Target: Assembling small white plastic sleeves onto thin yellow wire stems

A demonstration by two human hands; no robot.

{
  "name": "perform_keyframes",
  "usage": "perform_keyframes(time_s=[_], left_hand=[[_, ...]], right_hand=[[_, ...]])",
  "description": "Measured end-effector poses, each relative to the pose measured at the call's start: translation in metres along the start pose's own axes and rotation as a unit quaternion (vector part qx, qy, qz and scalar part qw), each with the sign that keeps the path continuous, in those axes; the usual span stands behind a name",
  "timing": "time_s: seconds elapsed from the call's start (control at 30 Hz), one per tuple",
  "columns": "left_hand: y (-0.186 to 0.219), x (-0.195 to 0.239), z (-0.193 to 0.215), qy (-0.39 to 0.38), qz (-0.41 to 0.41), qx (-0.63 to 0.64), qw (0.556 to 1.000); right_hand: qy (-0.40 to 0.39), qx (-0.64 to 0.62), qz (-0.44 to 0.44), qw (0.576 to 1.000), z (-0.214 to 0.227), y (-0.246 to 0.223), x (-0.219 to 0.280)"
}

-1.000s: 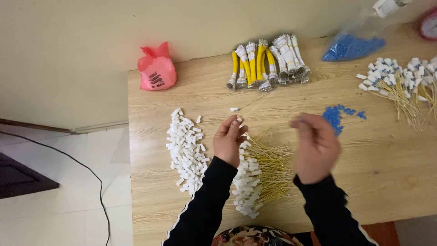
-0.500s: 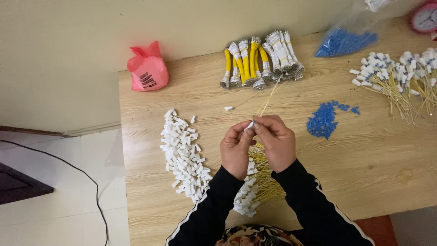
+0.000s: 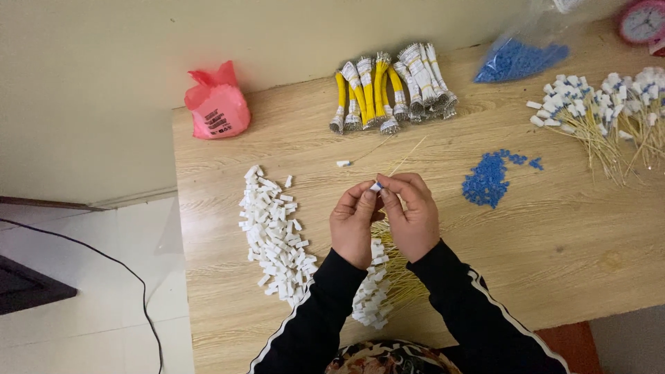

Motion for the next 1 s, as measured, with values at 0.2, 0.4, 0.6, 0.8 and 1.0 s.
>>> perform_keyframes(time_s=[0.2, 0.4, 0.6, 0.8, 1.0], left_hand=[[-0.004, -0.018, 0.004, 0.016, -0.01, -0.029, 0.999], [0.008, -0.02, -0.007, 0.009, -0.008, -0.046, 0.999], [0.002, -0.01, 0.001, 0.019, 0.057, -0.02, 0.998], [0.017, 0.007, -0.004, -0.021, 0.08, -0.062, 0.995], [0.019, 0.013, -0.008, -0.054, 0.053, -0.05, 0.996]], right_hand=[[0.024, -0.041, -0.031, 0.998, -0.012, 0.004, 0.006], [0.033, -0.048, -0.028, 0.998, -0.007, 0.015, -0.007], [-0.008, 0.004, 0.014, 1.0, -0.006, 0.0, -0.007], [-0.061, 0.077, 0.062, 0.993, -0.007, 0.008, -0.001], [0.004, -0.147, -0.128, 0.981, 0.001, 0.022, 0.013]])
Point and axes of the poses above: each hand's wrist, its own x-axis away from the middle knuckle, its own z-axis out of the back of the hand, y = z × x, the point moved 10 cm from there along -x, towards the middle knuckle, and after that the axes turned 1 degree about z, right-handed, at the moved point
